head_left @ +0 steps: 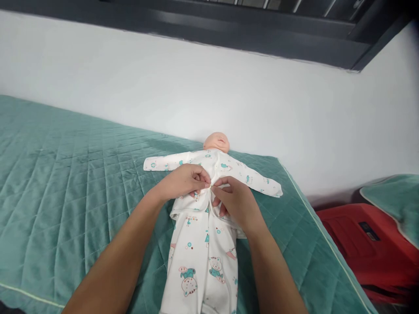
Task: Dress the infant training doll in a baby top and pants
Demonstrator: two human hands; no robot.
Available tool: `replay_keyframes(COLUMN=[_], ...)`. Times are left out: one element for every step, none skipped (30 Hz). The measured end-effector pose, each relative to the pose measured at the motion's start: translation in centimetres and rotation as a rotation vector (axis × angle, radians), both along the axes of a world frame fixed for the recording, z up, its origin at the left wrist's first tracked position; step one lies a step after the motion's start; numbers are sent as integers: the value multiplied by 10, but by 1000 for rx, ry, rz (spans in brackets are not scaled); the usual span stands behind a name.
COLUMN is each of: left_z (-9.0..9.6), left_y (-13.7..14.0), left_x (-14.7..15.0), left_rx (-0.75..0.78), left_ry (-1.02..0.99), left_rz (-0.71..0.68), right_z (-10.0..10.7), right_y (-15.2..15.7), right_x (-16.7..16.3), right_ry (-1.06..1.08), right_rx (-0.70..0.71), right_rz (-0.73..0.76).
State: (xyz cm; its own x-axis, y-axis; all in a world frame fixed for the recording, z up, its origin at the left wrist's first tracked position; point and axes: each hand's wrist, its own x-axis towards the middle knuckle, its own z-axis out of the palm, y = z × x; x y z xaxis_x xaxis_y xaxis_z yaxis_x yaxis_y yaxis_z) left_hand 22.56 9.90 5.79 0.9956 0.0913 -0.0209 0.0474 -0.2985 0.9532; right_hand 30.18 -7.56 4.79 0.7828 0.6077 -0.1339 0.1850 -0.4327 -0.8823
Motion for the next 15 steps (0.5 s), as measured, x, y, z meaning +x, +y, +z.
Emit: replay_keyframes(left_z=[0, 0, 0, 0, 0, 0, 0, -1, -1, -1, -2, -2, -2, -3, -3], left_y=[0, 1, 1, 2, 2, 3, 3, 3, 4, 3, 3, 3, 3, 3, 3], left_x=[0, 0, 0, 0, 0, 1, 1, 1, 1, 1, 2, 2, 2, 2, 2], left_rx=[4, 9, 13, 16, 19, 21, 22, 22, 21, 21, 21, 22, 24, 26, 28], left_ry=[0, -1, -2, -4, -6, -8, -8, -8, -9, -10, -13, -15, -17, -19, -20], left_rz=[-2, -8, -16, -25, -32, -38, -41, -43, -42, -42, -41, -39, -36, -35, -35], right_z=[0, 0, -1, -1, -1, -1, -2, -2, -2, -3, -3, -3, -2, -2, -1], right_y=[0, 0, 0, -1, -1, -1, -1, 0, 0, 0, 0, 1, 1, 1, 0], right_x=[0, 1, 1, 1, 2, 2, 2, 2, 2, 2, 2, 1, 1, 0, -1], right_ry=[3, 6, 8, 8, 6, 3, -1, -4, -8, -13, -16, -19, -20, -21, -24], right_rx=[2, 4, 5, 5, 4, 2, -1, -5, -8, -10, -11, -14, -16, -20, -25], right_rz=[5, 8, 10, 10, 9, 8, 7, 6, 5, 2, 0, -5, -8, -10, -10])
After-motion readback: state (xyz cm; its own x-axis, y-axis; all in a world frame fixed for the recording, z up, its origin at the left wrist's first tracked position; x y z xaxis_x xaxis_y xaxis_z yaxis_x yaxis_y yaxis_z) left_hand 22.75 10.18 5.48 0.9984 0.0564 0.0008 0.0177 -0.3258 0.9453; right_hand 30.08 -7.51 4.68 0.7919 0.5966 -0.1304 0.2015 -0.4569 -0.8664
